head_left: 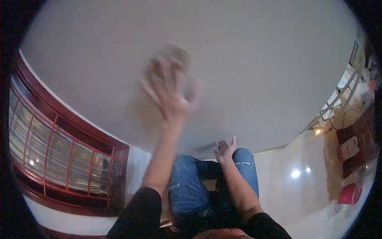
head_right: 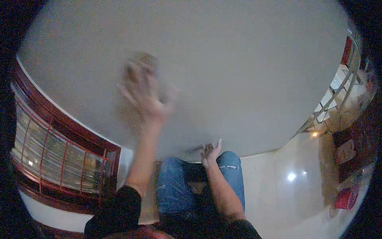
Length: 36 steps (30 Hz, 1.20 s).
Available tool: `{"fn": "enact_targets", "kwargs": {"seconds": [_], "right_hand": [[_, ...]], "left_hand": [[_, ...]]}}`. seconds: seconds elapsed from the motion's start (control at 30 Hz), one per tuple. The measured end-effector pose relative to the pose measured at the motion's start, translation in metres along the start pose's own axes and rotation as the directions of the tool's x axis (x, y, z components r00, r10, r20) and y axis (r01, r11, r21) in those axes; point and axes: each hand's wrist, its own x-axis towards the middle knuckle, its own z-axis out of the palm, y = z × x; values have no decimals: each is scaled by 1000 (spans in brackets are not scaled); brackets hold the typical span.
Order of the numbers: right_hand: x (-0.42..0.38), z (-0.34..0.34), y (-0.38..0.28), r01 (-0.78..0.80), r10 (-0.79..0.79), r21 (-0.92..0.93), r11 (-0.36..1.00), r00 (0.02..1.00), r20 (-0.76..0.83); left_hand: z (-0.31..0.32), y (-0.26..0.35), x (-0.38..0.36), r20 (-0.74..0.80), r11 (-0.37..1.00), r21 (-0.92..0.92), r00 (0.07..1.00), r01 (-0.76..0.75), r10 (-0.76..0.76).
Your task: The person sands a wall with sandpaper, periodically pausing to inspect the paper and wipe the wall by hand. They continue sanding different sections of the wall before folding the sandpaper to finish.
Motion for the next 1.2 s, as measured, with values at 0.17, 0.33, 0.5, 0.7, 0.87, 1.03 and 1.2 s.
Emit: {"fn": "enact_targets", "kwargs": {"seconds": [0.17, 0.33, 0.5, 0.7, 0.87, 1.03, 1.2], "right_hand": [[-16, 13, 1, 24, -22, -73, 997, 999, 34], [-18, 14, -2, 12, -6, -90, 996, 998, 66], [-6, 3, -4, -16, 16, -6, 1000, 995, 96], [2, -3, 3, -7, 7, 16, 1000, 1000, -8], [-2, 3, 5, 11, -12, -16, 1000, 997, -82], [16, -15, 4, -36, 24, 85, 996, 991, 134], [-6, 1, -5, -36, 48, 116, 993, 993, -107]], "left_hand": [[-35, -67, 105, -297, 986, -51, 940, 159, -167], [22, 21, -17, 63, 985, -162, 996, -59, 70], [24, 59, -107, 506, 943, -310, 819, -120, 271], [-35, -61, 106, -319, 991, -66, 938, 120, -135], [-6, -22, 64, -160, 992, 92, 981, -92, 106], [33, 69, -123, 530, 927, -350, 786, -137, 316], [7, 22, -37, 197, 993, -120, 980, 3, 21]]}}
